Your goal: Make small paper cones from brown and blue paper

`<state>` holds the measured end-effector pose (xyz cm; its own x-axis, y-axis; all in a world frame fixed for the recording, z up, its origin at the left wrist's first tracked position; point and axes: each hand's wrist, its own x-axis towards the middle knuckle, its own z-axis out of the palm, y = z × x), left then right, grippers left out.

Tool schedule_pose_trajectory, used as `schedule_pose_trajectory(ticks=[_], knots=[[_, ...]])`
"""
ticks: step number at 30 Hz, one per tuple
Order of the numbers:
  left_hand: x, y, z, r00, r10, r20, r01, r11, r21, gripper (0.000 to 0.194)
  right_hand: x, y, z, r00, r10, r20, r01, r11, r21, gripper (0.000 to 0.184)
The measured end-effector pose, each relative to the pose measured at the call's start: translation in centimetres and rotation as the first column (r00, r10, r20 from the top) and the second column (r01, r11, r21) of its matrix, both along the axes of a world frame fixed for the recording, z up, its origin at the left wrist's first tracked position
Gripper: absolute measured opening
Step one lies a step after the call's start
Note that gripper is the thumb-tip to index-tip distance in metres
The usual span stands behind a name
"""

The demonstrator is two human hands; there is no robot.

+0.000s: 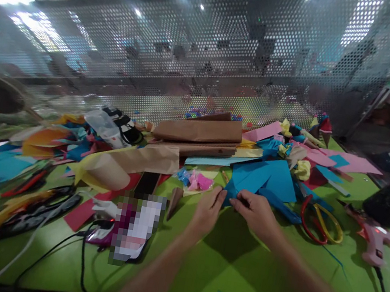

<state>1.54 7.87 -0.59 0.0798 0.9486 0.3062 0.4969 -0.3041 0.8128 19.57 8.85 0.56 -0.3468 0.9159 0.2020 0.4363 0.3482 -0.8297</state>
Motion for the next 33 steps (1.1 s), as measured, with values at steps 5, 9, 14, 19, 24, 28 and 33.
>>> schedule_pose_trajectory(ticks=[5, 9, 14, 19, 24, 28, 33], knots=[[-1.1, 0.7, 0.3, 0.958, 0.172, 0.231, -0.164, 0.985, -0.054, 0.044, 2.4, 1.1, 1.7, 0.973, -0.213, 0.090, 0.201, 0.972, 0.121, 0.032], [-1.6, 0.7, 0.8, 0.890, 0.189, 0.416, -0.145, 0.980, -0.134, 0.047, 5.9, 1.4, 3.0, 0.736, -0.426, 0.526, 0.315, 0.903, 0.292, 0.020], [-1.2, 0.2, 1.4, 0.831, 0.166, 0.531, -0.081, 0.980, -0.180, 0.048, 7.7, -0.6, 2.1, 0.443, -0.340, 0.830, 0.245, 0.936, 0.253, 0.019], [-1.1, 0.1, 1.6, 0.816, 0.163, 0.554, -0.063, 0.979, -0.195, 0.049, 9.2, -2.4, 2.0, 0.475, -0.314, 0.822, 0.216, 0.947, 0.237, 0.027], [-0.9, -0.1, 1.9, 0.785, 0.144, 0.603, -0.020, 0.978, -0.207, 0.053, 13.1, -2.6, 2.4, 0.396, -0.409, 0.822, 0.388, 0.886, 0.254, 0.033], [-0.6, -0.4, 2.0, 0.777, 0.112, 0.620, 0.018, 0.980, -0.200, 0.054, 14.3, -2.3, 1.3, 0.385, -0.420, 0.822, 0.473, 0.855, 0.215, 0.037], [-0.5, -0.5, 1.7, 0.787, 0.070, 0.613, 0.050, 0.983, -0.176, 0.053, 14.9, -2.6, 1.2, 0.437, -0.498, 0.749, 0.572, 0.797, 0.195, 0.049]])
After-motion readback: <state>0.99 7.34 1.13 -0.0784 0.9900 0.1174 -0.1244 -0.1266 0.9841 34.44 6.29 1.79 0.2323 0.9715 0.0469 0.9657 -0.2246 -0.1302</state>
